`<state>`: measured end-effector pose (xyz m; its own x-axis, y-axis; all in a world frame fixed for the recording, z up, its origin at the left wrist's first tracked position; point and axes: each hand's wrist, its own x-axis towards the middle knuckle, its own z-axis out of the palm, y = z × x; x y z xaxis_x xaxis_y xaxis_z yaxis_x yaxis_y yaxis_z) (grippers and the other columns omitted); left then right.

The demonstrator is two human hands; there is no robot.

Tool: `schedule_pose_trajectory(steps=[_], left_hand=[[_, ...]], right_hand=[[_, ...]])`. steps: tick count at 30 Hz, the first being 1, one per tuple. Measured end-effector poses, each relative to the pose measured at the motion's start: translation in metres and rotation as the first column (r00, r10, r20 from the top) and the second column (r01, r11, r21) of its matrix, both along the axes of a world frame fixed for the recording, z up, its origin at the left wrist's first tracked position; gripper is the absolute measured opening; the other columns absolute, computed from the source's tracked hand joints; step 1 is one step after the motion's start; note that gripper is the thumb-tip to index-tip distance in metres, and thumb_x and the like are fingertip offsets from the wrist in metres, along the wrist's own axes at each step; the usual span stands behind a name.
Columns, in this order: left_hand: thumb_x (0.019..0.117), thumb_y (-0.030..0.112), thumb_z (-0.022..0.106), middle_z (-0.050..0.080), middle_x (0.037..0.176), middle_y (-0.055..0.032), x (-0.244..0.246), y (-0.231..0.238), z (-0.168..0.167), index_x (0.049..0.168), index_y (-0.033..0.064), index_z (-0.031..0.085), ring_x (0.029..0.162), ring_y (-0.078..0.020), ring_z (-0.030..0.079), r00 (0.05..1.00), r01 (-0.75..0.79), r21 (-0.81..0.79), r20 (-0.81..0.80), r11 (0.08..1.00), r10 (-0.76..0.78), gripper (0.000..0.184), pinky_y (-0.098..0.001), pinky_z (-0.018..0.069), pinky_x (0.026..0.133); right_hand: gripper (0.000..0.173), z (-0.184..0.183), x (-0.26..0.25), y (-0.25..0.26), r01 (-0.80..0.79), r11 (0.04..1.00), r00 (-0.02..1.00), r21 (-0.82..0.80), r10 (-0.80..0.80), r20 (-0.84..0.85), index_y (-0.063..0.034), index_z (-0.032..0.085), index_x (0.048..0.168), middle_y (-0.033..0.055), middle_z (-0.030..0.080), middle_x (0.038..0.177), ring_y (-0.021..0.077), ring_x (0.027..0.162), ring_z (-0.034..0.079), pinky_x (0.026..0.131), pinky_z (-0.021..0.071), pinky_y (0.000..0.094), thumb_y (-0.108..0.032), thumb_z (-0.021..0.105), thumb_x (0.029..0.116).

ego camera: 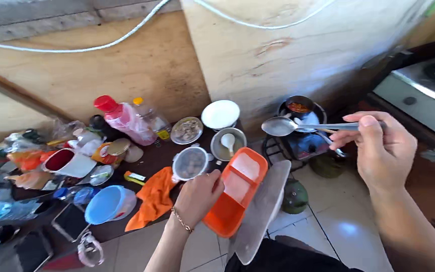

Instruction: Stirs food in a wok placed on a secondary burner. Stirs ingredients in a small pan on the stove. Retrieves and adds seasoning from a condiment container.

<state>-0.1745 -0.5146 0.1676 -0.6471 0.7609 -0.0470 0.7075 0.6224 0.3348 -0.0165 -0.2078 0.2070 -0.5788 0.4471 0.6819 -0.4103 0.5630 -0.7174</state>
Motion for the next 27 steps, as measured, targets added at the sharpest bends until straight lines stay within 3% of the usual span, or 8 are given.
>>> schedule_pose_trajectory(steps=[2,5,7,10,12,18,27], left_hand=[[0.1033,0.021,0.051,0.070,0.085,-0.0231,0.036,0.048,-0.003,0.104,-0.0022,0.070,0.080,-0.0432,0.071,0.992,0.118,0.004,0.041,0.993,-0.118,0.030,-0.0606,0.0540,0.069],[0.1052,0.022,0.050,0.070,0.089,-0.0243,0.088,0.117,-0.003,0.108,-0.0029,0.069,0.085,-0.0444,0.070,0.955,0.273,-0.034,0.127,0.961,-0.267,0.031,-0.0610,0.0530,0.073],[0.1041,0.021,0.051,0.069,0.085,-0.0226,0.120,0.158,-0.009,0.103,-0.0023,0.069,0.080,-0.0425,0.070,0.920,0.382,0.000,0.097,0.924,-0.381,0.030,-0.0587,0.0532,0.068],[0.1040,0.022,0.051,0.068,0.083,-0.0227,0.161,0.213,-0.011,0.102,-0.0028,0.069,0.079,-0.0424,0.070,0.848,0.522,0.018,0.091,0.853,-0.522,0.030,-0.0580,0.0532,0.067],[0.1041,0.022,0.051,0.069,0.085,-0.0226,0.183,0.245,-0.009,0.104,-0.0026,0.069,0.081,-0.0421,0.071,0.796,0.598,0.007,0.105,0.801,-0.595,0.030,-0.0577,0.0533,0.068],[0.1042,0.021,0.051,0.069,0.085,-0.0228,0.229,0.328,-0.007,0.103,-0.0025,0.069,0.082,-0.0424,0.070,0.631,0.774,-0.047,0.120,0.631,-0.766,0.030,-0.0577,0.0529,0.069],[0.1061,0.022,0.048,0.069,0.090,-0.0240,0.267,0.455,-0.003,0.107,-0.0022,0.068,0.087,-0.0428,0.070,0.482,0.876,-0.127,0.200,0.466,-0.853,0.032,-0.0584,0.0525,0.075]], right_hand=[[0.025,0.005,0.049,0.025,0.043,0.996,0.991,0.083,-0.053,0.127,-0.0138,0.062,0.110,-0.0147,0.073,0.081,-0.0017,0.069,0.071,0.065,0.0630,0.0188,-0.026,0.041,0.1121],[0.032,0.006,0.121,0.056,0.110,0.964,0.920,0.241,-0.191,0.342,0.0012,0.064,0.102,-0.0048,0.067,0.071,-0.0029,0.059,0.064,0.057,0.0575,0.0160,-0.021,0.042,0.1101],[0.033,0.002,0.162,0.070,0.158,0.916,0.830,0.369,-0.326,0.453,0.0023,0.066,0.101,0.0013,0.064,0.067,0.0045,0.054,0.062,0.052,0.0547,0.0219,-0.020,0.043,0.1083],[0.032,-0.009,0.211,0.082,0.231,0.830,0.713,0.508,-0.499,0.492,0.0032,0.068,0.100,0.0086,0.064,0.063,0.0191,0.053,0.064,0.050,0.0539,0.0354,-0.018,0.044,0.1062],[0.031,-0.015,0.237,0.089,0.297,0.773,0.643,0.560,-0.596,0.481,0.0023,0.067,0.098,0.0094,0.061,0.060,0.0223,0.052,0.063,0.049,0.0521,0.0368,-0.017,0.044,0.1057],[0.031,-0.028,0.307,0.132,0.465,0.785,0.544,0.409,-0.617,0.569,0.0031,0.067,0.101,0.0091,0.067,0.068,0.0198,0.059,0.068,0.059,0.0580,0.0365,-0.016,0.044,0.1063],[0.033,-0.045,0.375,0.207,0.663,0.721,0.520,0.201,-0.636,0.570,0.0024,0.066,0.102,0.0050,0.069,0.070,0.0095,0.059,0.068,0.059,0.0588,0.0259,-0.017,0.040,0.1089]])
